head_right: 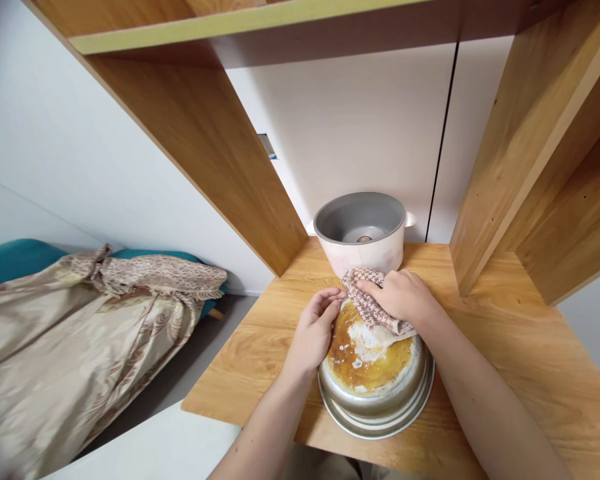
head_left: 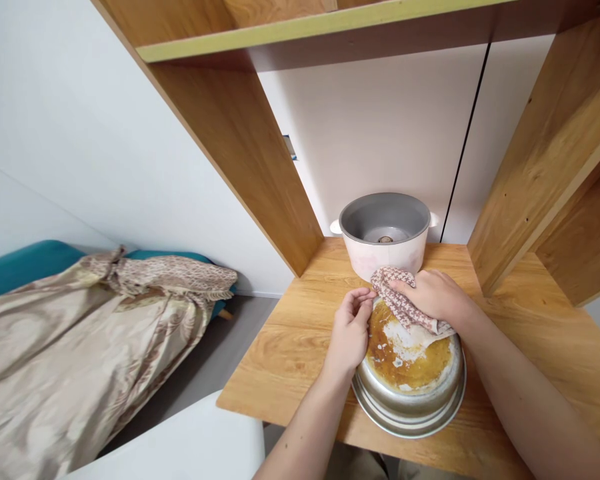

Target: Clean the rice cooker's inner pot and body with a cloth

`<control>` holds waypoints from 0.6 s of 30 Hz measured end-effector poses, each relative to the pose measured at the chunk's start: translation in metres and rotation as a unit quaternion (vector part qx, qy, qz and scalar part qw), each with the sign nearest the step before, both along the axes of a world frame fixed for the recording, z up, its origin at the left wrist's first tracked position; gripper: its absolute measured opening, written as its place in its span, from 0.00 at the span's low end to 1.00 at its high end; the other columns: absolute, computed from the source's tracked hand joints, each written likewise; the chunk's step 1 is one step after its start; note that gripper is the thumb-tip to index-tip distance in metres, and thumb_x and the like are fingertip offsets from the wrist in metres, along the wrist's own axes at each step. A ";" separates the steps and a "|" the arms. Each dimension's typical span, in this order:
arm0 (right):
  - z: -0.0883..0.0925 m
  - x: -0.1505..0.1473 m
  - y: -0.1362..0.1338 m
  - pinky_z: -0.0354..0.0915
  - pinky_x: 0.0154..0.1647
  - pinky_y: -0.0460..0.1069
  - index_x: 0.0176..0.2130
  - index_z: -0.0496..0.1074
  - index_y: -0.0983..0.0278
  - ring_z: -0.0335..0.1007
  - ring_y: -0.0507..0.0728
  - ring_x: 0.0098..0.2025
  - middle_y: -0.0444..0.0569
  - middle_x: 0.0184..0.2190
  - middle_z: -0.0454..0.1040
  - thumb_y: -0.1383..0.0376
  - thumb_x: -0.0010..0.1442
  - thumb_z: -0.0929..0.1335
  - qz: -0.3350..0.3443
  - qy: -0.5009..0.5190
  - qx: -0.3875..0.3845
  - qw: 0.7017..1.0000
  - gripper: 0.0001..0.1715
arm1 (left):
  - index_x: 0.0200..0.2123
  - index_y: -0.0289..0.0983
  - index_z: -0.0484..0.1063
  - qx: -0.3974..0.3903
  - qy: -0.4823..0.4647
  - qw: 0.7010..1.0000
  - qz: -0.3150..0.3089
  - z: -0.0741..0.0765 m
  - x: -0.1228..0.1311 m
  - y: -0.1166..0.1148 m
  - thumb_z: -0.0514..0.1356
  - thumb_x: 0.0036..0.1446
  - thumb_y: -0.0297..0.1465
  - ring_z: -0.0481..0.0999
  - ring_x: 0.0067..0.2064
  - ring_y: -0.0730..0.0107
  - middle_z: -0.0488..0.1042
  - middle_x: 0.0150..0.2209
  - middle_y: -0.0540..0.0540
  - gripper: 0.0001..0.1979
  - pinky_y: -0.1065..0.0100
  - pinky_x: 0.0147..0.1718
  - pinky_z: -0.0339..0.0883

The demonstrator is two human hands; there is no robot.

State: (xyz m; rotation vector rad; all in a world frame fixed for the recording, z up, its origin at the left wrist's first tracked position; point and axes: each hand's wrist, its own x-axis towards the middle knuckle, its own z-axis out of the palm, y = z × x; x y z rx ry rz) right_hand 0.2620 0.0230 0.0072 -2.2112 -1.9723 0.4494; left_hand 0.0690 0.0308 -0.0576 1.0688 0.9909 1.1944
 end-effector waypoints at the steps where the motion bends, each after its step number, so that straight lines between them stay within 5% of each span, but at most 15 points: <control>1: -0.001 0.000 0.000 0.65 0.45 0.54 0.45 0.83 0.69 0.78 0.69 0.50 0.69 0.43 0.82 0.33 0.67 0.53 0.002 -0.001 0.003 1.000 0.52 | 0.41 0.39 0.74 0.000 -0.001 1.000 -0.001 0.000 0.000 0.000 0.72 0.48 0.41 0.77 0.48 0.63 0.80 0.43 0.45 0.20 0.63 0.53 0.67; 18: -0.001 -0.001 0.000 0.66 0.43 0.55 0.43 0.84 0.69 0.79 0.70 0.48 0.69 0.41 0.82 0.31 0.66 0.53 0.006 -0.011 0.009 1.000 0.53 | 0.40 0.38 0.74 -0.003 -0.028 1.000 -0.004 -0.003 0.000 0.002 0.77 0.41 0.48 0.77 0.47 0.64 0.80 0.41 0.45 0.29 0.62 0.54 0.67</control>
